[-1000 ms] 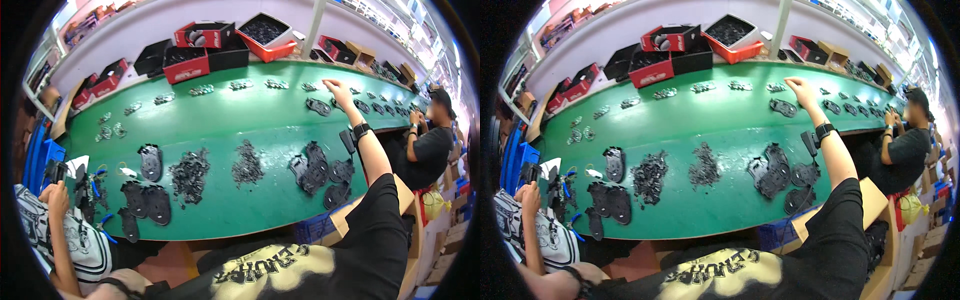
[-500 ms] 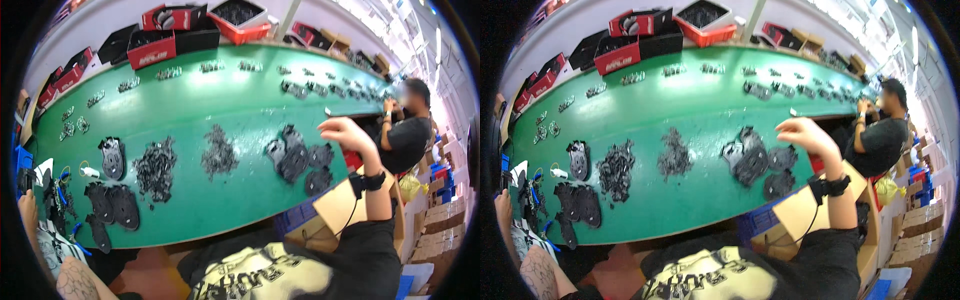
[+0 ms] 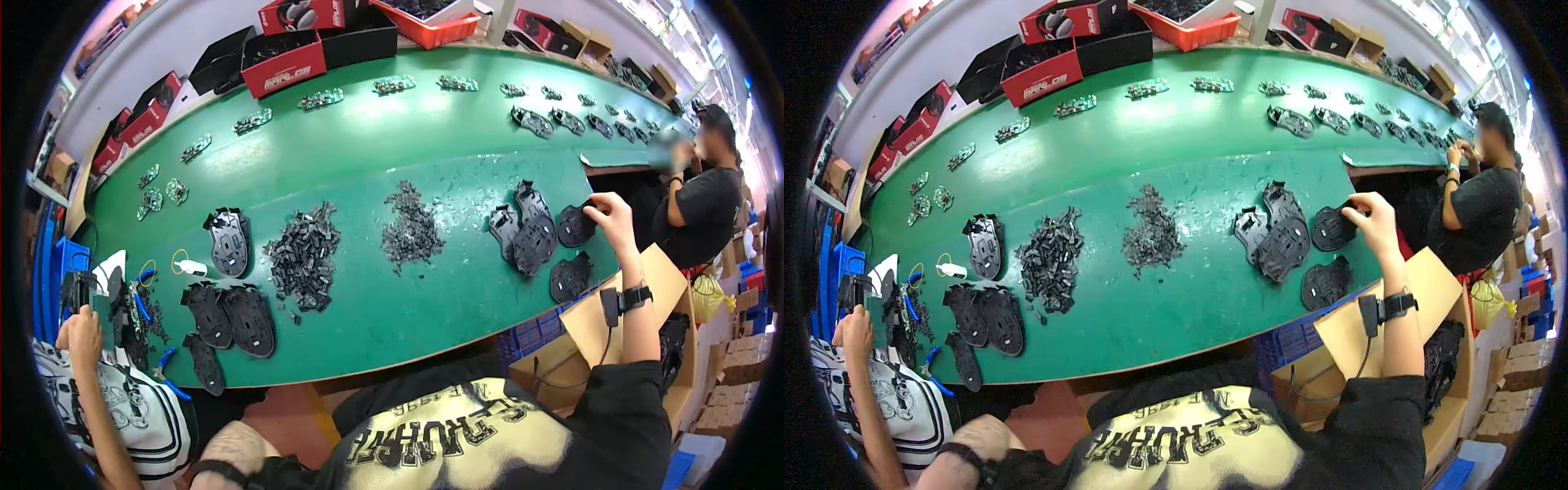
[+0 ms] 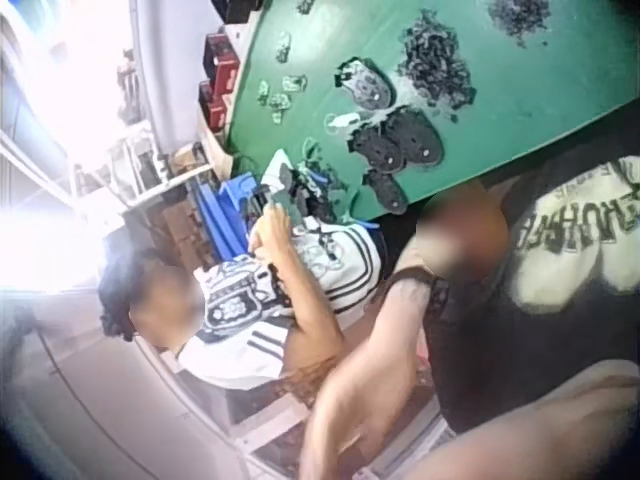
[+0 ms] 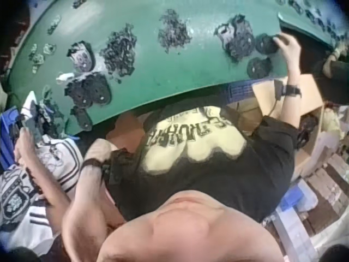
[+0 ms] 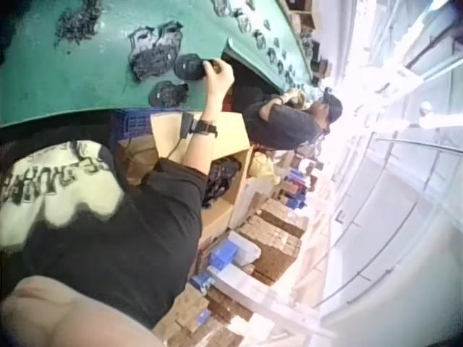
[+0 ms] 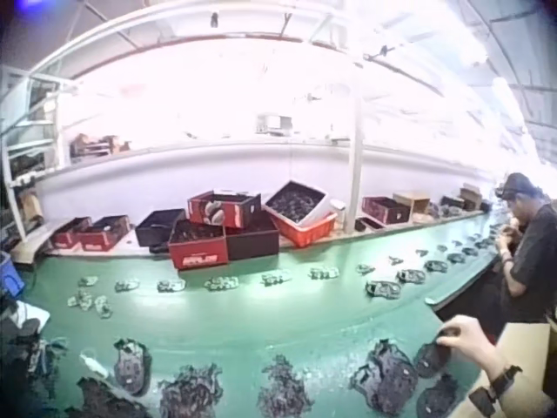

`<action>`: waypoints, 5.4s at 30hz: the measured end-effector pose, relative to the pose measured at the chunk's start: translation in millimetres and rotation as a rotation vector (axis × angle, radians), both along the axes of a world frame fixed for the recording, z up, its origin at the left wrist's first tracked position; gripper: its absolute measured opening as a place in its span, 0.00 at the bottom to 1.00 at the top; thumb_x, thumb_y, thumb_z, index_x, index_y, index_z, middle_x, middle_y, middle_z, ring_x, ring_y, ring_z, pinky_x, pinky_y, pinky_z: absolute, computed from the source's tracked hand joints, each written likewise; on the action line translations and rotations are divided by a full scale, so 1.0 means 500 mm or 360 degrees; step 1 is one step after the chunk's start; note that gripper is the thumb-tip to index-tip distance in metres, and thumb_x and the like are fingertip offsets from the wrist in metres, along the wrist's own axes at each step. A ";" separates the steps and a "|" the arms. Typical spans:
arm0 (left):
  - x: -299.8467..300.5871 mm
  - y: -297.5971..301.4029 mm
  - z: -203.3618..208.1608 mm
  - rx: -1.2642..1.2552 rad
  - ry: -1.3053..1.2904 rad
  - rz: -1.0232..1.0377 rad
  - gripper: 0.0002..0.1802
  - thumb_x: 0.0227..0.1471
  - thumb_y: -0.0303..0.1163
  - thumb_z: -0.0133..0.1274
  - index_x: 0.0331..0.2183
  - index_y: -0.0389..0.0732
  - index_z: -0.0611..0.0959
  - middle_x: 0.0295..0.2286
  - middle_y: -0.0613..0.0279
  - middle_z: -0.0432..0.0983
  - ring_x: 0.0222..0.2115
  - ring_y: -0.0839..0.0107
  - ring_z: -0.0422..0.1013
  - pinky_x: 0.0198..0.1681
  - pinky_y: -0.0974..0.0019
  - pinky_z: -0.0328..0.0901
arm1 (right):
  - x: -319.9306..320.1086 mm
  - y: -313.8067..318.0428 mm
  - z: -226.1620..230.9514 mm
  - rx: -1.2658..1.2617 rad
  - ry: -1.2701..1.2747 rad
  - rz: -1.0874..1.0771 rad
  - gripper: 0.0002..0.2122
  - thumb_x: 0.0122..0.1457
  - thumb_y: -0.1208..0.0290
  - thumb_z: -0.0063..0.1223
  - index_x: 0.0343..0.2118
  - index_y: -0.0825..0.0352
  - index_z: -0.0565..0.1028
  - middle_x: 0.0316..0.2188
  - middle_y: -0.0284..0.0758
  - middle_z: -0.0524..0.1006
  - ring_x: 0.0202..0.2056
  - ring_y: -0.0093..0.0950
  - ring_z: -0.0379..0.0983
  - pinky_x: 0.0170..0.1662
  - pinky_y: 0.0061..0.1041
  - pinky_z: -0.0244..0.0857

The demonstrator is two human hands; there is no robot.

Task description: The person assembles small black plastic components on a green workbench. They pick up individual parts, apply glue from a small bottle to specific points on the component, and press them together. The person handles the components one at a time, placing finished units on the table.

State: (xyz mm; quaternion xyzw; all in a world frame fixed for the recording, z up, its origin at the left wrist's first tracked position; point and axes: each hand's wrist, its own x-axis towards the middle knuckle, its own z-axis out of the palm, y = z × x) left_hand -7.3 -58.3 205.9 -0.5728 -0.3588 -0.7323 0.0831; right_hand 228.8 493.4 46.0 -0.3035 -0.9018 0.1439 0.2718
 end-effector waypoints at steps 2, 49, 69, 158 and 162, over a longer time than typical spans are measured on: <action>0.011 -0.005 -0.054 -0.0207 -0.0186 0.0369 0.29 0.51 0.50 0.51 0.46 0.36 0.71 0.37 0.53 0.73 0.40 0.64 0.70 0.38 0.61 0.69 | -0.033 -0.045 0.065 0.0397 0.0246 -0.0031 0.13 0.48 0.76 0.62 0.39 0.68 0.77 0.36 0.37 0.75 0.30 0.26 0.73 0.30 0.21 0.68; 0.030 0.132 -0.388 -0.0961 -0.1795 0.0161 0.23 0.58 0.31 0.45 0.52 0.35 0.59 0.26 0.58 0.75 0.14 0.81 0.68 0.13 0.79 0.62 | -0.318 -0.620 -0.008 -0.1300 0.0066 0.1208 0.06 0.47 0.80 0.61 0.30 0.67 0.80 0.31 0.35 0.78 0.32 0.26 0.75 0.37 0.23 0.68; 0.033 0.134 -0.388 -0.1047 -0.1762 0.0257 0.24 0.57 0.30 0.46 0.51 0.33 0.59 0.26 0.58 0.76 0.15 0.80 0.70 0.14 0.77 0.64 | -0.328 -0.639 -0.004 -0.1078 0.0017 0.1297 0.06 0.46 0.82 0.59 0.28 0.69 0.74 0.31 0.35 0.71 0.32 0.29 0.72 0.35 0.24 0.67; 0.083 0.149 -0.417 -0.1498 -0.0277 0.1490 0.16 0.54 0.26 0.49 0.46 0.39 0.76 0.16 0.60 0.72 0.15 0.63 0.69 0.22 0.64 0.65 | -0.547 0.287 -0.091 -0.0050 -0.0152 0.0603 0.10 0.47 0.70 0.61 0.32 0.67 0.80 0.27 0.40 0.80 0.29 0.30 0.77 0.36 0.27 0.69; 0.087 0.144 -0.407 -0.1514 -0.0225 0.1602 0.16 0.53 0.26 0.49 0.46 0.39 0.76 0.14 0.60 0.70 0.13 0.63 0.67 0.20 0.63 0.64 | -0.581 0.277 -0.113 -0.0448 -0.0095 0.0470 0.08 0.45 0.68 0.62 0.29 0.65 0.81 0.25 0.40 0.80 0.27 0.33 0.77 0.35 0.28 0.69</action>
